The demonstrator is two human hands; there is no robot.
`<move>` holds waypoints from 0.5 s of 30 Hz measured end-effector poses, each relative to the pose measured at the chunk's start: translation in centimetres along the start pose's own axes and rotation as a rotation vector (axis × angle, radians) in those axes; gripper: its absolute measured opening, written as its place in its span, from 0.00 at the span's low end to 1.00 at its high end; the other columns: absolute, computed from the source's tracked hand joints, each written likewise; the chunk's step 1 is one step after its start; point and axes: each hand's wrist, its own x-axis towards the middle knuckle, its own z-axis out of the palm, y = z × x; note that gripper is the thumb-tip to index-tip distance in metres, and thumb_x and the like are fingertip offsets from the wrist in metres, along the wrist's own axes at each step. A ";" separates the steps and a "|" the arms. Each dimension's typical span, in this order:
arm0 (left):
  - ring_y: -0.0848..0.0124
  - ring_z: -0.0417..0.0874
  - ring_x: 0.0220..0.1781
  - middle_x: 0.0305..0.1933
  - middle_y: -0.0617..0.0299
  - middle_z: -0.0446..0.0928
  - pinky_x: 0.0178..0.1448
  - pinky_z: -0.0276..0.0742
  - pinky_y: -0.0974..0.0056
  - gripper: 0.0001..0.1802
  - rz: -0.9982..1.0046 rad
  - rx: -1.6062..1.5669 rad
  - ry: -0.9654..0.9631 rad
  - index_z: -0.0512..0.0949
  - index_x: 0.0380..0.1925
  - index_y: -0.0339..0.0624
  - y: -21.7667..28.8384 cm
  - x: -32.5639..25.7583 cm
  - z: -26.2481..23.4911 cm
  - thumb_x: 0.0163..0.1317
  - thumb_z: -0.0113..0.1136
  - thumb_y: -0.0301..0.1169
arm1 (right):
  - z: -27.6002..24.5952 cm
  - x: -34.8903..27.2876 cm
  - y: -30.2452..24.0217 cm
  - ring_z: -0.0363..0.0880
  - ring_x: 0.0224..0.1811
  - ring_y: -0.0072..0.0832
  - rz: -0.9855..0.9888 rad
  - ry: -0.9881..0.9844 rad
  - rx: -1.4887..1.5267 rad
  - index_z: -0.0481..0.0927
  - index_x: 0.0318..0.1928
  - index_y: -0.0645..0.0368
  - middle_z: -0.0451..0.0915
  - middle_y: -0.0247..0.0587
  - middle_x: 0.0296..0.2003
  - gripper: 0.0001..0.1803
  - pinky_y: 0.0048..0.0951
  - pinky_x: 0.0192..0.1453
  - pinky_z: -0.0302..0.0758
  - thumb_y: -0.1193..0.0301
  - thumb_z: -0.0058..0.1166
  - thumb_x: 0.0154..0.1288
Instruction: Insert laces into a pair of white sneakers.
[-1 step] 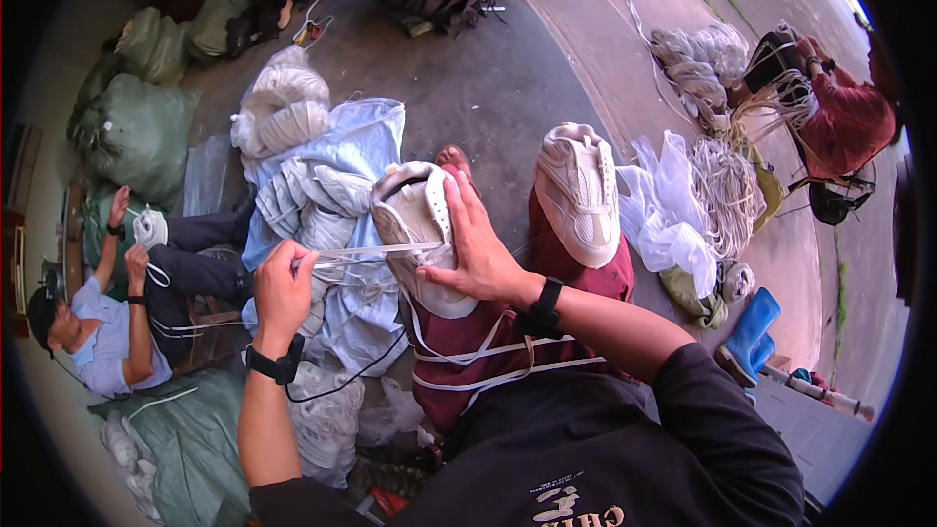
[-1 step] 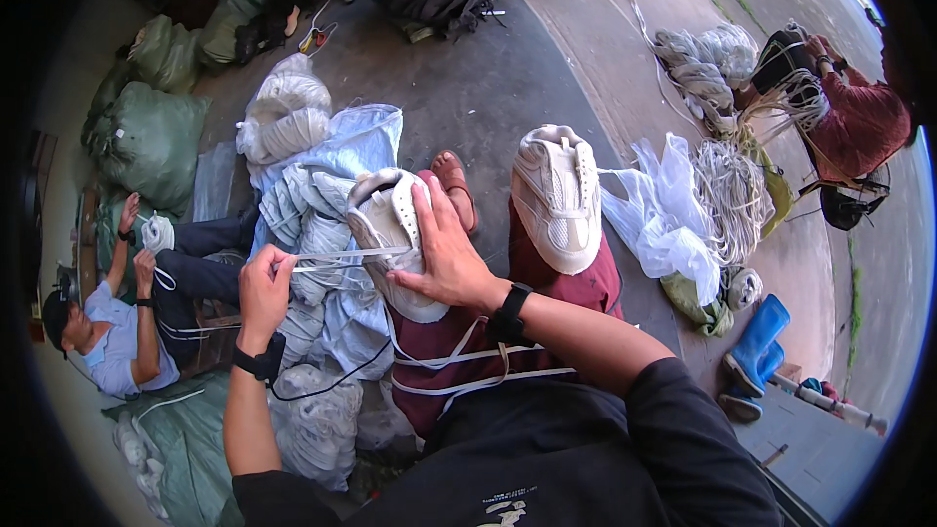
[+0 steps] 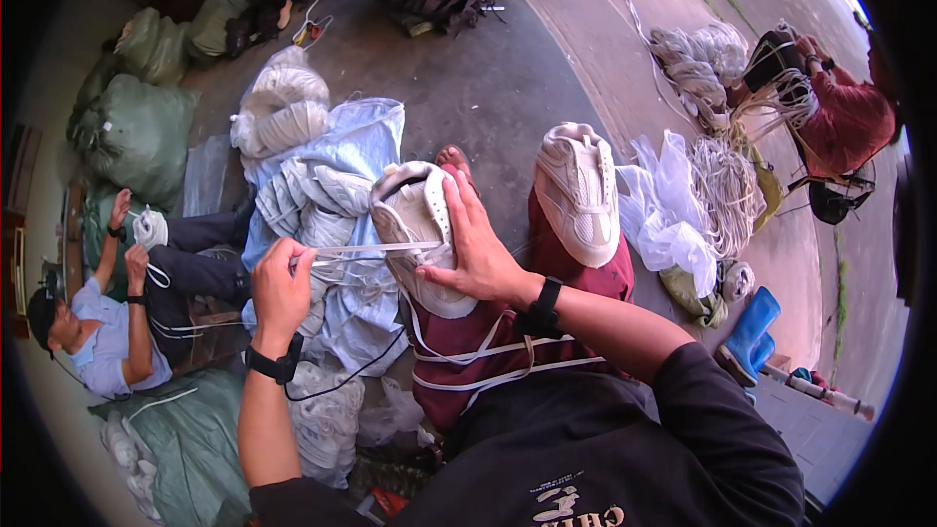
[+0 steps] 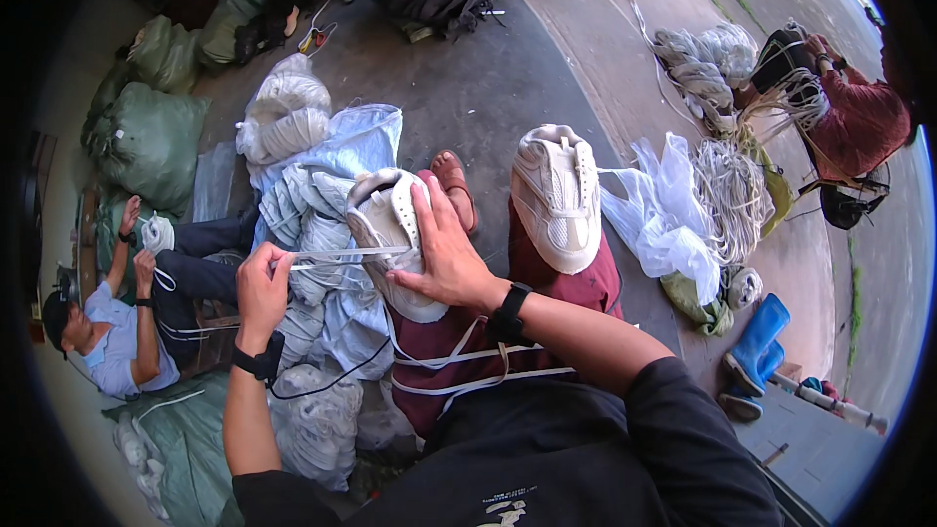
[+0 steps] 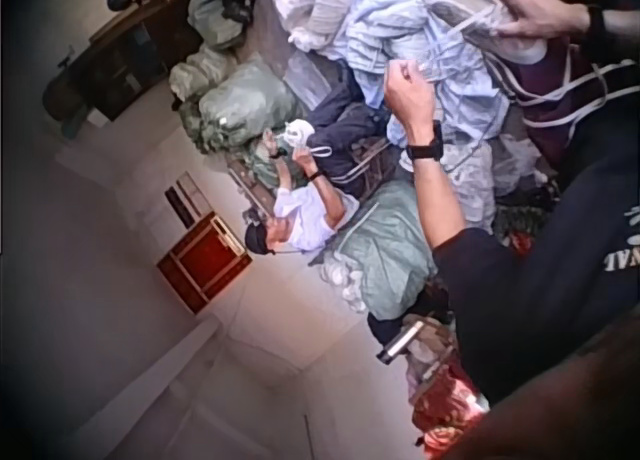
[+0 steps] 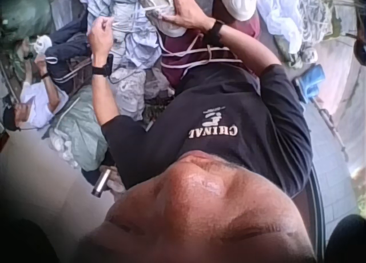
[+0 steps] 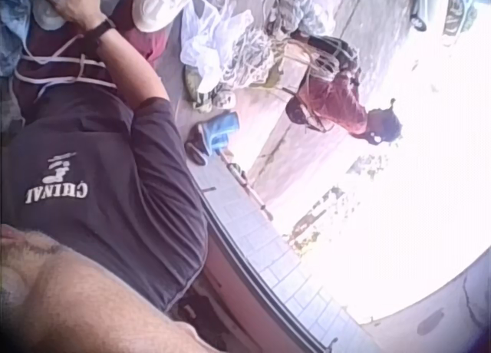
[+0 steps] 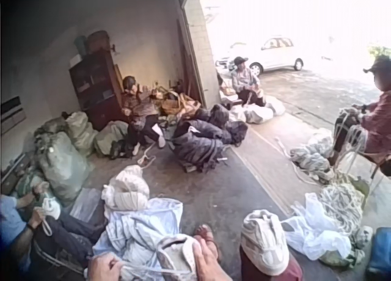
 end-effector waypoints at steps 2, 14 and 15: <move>0.51 0.79 0.29 0.26 0.49 0.76 0.34 0.71 0.56 0.11 0.019 0.041 0.055 0.74 0.27 0.34 0.7 0.2 -0.4 0.64 0.62 0.29 | -0.2 -0.2 0.0 0.39 0.79 0.59 -0.004 0.003 -0.015 0.39 0.76 0.63 0.39 0.67 0.75 0.67 0.47 0.80 0.45 0.56 0.74 0.48; 0.76 0.76 0.23 0.22 0.63 0.77 0.28 0.68 0.66 0.09 -0.226 -0.309 -0.261 0.79 0.30 0.34 2.3 -2.3 1.1 0.64 0.64 0.30 | -2.5 -1.3 -0.6 0.37 0.79 0.58 0.089 -0.122 -0.002 0.39 0.77 0.62 0.37 0.65 0.76 0.61 0.46 0.80 0.47 0.55 0.69 0.57; 0.81 0.74 0.24 0.23 0.66 0.77 0.28 0.67 0.69 0.09 -0.230 -0.412 -0.319 0.79 0.32 0.34 3.8 -2.7 0.7 0.65 0.64 0.29 | -3.0 -1.5 -1.0 0.37 0.79 0.58 0.086 -0.120 -0.002 0.39 0.77 0.62 0.37 0.65 0.76 0.61 0.46 0.80 0.47 0.55 0.69 0.57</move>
